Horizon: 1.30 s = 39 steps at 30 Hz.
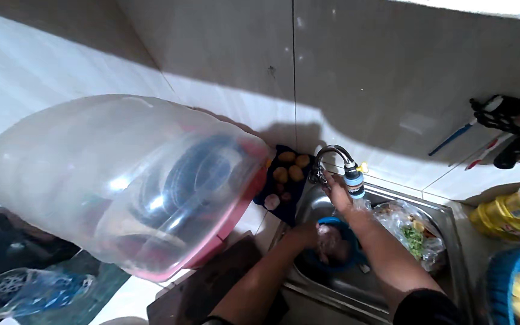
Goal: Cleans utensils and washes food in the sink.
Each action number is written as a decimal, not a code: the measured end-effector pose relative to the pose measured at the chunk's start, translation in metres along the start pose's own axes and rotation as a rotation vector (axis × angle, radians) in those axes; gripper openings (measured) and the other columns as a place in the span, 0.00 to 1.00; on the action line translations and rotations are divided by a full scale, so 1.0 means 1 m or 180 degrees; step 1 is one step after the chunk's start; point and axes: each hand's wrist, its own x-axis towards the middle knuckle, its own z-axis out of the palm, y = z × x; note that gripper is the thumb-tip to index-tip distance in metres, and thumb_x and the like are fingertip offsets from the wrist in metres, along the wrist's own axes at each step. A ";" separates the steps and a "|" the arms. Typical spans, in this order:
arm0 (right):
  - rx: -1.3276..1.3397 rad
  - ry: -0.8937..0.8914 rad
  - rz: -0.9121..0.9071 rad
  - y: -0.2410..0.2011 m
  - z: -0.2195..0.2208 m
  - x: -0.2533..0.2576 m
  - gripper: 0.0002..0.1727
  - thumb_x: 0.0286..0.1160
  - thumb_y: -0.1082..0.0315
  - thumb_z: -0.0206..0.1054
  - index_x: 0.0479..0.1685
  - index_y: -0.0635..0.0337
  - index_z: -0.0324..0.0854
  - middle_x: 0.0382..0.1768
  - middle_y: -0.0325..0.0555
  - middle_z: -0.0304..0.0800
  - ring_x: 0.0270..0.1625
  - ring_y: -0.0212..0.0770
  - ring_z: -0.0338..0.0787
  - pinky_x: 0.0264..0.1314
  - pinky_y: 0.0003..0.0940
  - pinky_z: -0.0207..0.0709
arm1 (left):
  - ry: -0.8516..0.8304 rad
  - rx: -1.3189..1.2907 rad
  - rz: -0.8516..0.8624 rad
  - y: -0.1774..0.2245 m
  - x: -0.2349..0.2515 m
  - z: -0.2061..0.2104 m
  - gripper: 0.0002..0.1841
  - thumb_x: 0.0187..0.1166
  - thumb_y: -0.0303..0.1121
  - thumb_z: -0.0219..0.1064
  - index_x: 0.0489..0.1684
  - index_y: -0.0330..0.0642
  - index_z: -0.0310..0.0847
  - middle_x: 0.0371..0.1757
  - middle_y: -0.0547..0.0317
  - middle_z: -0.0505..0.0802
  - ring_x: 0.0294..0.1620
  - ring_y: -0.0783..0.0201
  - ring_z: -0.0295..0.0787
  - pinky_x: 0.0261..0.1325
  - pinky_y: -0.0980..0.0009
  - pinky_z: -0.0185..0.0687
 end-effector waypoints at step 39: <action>-0.1292 0.0816 0.2311 0.206 -0.103 -0.388 0.31 0.83 0.39 0.54 0.85 0.31 0.61 0.61 0.50 0.86 0.47 0.53 0.93 0.41 0.62 0.90 | 0.0691 -0.2459 0.1140 0.133 0.157 0.042 0.12 0.82 0.47 0.65 0.53 0.53 0.83 0.42 0.64 0.91 0.42 0.68 0.88 0.44 0.64 0.88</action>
